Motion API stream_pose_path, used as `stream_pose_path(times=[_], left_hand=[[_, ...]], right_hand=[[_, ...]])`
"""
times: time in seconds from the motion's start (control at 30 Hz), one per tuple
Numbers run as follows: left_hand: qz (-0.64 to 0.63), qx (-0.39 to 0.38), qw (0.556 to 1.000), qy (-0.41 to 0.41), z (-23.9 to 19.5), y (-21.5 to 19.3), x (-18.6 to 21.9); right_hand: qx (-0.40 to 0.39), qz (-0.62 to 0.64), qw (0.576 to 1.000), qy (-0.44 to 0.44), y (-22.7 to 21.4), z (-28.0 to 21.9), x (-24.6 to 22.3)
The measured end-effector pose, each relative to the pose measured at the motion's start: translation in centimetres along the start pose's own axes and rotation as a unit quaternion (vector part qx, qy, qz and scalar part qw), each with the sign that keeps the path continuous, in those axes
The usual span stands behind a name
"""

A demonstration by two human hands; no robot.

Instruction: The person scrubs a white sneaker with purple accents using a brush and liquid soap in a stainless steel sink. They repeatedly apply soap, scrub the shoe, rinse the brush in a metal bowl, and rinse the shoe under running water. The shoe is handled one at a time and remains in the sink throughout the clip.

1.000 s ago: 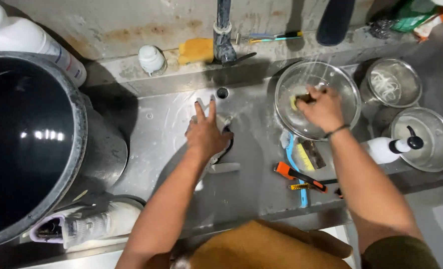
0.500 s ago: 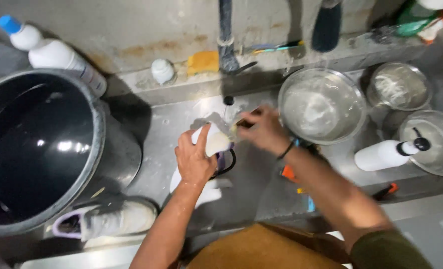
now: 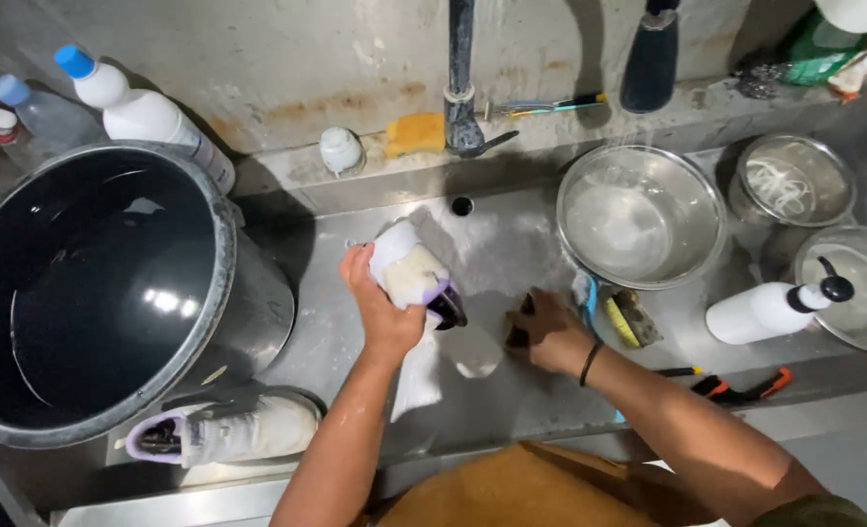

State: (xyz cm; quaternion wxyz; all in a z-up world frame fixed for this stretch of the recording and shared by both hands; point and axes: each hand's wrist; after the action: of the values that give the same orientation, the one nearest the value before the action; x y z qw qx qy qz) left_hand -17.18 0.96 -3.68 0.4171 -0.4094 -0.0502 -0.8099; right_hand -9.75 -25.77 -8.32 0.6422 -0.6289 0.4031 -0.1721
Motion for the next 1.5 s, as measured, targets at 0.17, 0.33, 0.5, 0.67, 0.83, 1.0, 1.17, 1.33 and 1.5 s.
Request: stream_pose_path(times=[0.17, 0.33, 0.5, 0.67, 0.83, 1.0, 1.17, 1.33, 1.5], left_hand=[[-0.047, -0.033, 0.996, -0.074, -0.9, 1.6, -0.8], [0.092, -0.087, 0.992, 0.010, 3.0, -2.7, 3.5], [0.137, -0.171, 0.975, -0.027, 5.0, -4.8, 3.4], [0.103, -0.134, 0.973, -0.156, 4.1, -5.3, 1.5], [0.060, -0.114, 0.942, -0.311, 1.4, -4.0, -1.4], [0.033, -0.145, 0.922, -0.358, 0.6, -4.1, -3.0], [-0.278, -0.016, 0.895, -0.348, -0.9, -2.2, -6.8], [-0.460, 0.077, 0.784, -0.409, -0.7, -1.5, -5.4], [-0.471, 0.048, 0.815, -0.334, -1.0, -0.3, -2.1]], right_hand=[[0.121, 0.037, 0.992, -0.008, -6.7, -5.9, 2.1], [0.436, -0.081, 0.893, 0.076, -13.4, -13.3, 8.9], [0.407, -0.015, 0.901, 0.150, -9.9, -14.2, 12.9], [0.471, -0.051, 0.868, 0.146, -7.6, -15.6, 16.4], [0.457, 0.071, 0.863, 0.203, -7.7, -15.7, 17.5], [0.525, 0.098, 0.838, 0.115, -9.6, -15.4, 15.1], [0.548, 0.214, 0.808, -0.009, -11.0, -14.6, 10.9], [0.446, 0.237, 0.863, -0.004, -7.1, -13.2, 9.9], [0.312, 0.246, 0.917, -0.035, -6.8, -10.0, -0.2]])
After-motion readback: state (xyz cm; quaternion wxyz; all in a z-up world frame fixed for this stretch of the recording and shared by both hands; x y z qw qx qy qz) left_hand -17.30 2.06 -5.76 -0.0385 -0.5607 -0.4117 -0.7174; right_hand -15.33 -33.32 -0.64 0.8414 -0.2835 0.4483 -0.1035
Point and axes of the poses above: each hand's wrist, its own z-axis towards the middle knuckle, its own y-axis out of the palm, x = y × z, and after that the axes turned 2 degrees about -y, right-handed
